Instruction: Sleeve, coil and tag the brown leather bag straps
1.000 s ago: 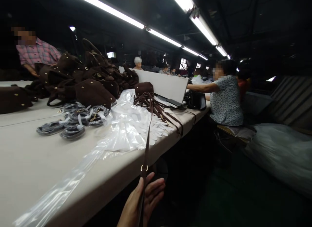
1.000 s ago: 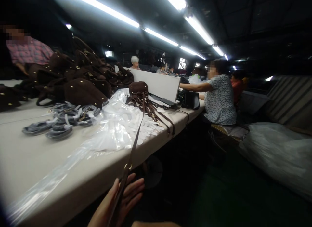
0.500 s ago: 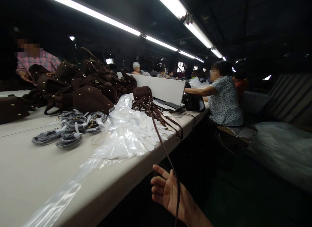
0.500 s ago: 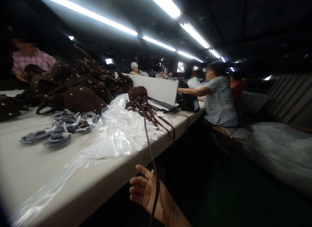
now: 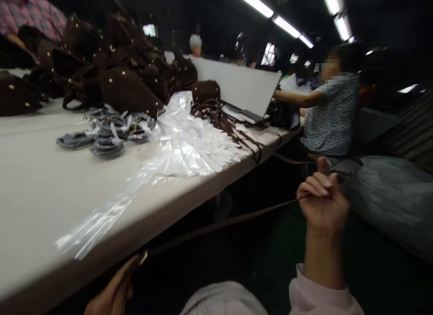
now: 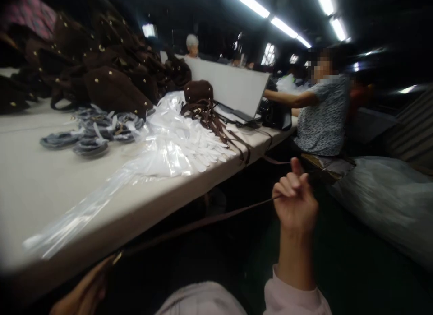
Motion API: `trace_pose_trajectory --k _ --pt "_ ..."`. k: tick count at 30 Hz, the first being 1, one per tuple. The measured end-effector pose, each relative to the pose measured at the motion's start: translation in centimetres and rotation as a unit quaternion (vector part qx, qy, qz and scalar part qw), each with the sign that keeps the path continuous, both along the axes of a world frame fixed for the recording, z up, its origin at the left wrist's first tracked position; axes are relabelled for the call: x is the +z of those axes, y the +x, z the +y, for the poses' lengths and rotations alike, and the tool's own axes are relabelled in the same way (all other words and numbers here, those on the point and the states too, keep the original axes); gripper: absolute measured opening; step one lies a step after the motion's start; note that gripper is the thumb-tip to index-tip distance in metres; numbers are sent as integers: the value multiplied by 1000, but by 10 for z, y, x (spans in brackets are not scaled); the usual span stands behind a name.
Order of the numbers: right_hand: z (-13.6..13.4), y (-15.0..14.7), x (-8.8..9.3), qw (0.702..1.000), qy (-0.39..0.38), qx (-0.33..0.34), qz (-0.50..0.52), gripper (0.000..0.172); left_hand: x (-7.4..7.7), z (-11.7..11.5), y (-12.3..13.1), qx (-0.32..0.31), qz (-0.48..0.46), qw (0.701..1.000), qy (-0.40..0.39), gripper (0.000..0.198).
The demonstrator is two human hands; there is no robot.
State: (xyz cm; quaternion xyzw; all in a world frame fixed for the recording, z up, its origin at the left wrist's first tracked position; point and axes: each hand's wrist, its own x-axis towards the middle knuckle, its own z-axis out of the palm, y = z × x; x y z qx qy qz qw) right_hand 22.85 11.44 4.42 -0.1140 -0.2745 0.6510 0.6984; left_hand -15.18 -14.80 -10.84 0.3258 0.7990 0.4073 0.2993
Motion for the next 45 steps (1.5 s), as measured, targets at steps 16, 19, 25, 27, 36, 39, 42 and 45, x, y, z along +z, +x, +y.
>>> trace_pose_trajectory --k 16,19,25,27,36,39,42,45 --pt "-111 -111 -142 831 0 283 -479 33 1 26 48 -235 249 924 168 26" --pt "-118 -130 -153 802 131 281 -511 38 7 30 59 -260 189 932 170 16" --pt "-108 -129 -162 727 199 374 -540 29 12 32 67 -273 144 938 156 8" --pt "-105 -118 -162 732 139 411 -525 27 9 31 63 -272 160 939 135 11" --pt "-102 -54 -177 783 -143 362 -485 35 -13 26 45 -14 342 938 59 23" --pt "-114 -59 -180 783 -166 395 -451 37 -13 20 76 7 337 933 125 15" --pt "-127 -72 -183 781 -165 424 -428 41 -15 14 112 -52 233 960 146 7" --pt "-134 -84 -185 779 -152 441 -419 41 -25 17 132 -162 -28 984 69 13"
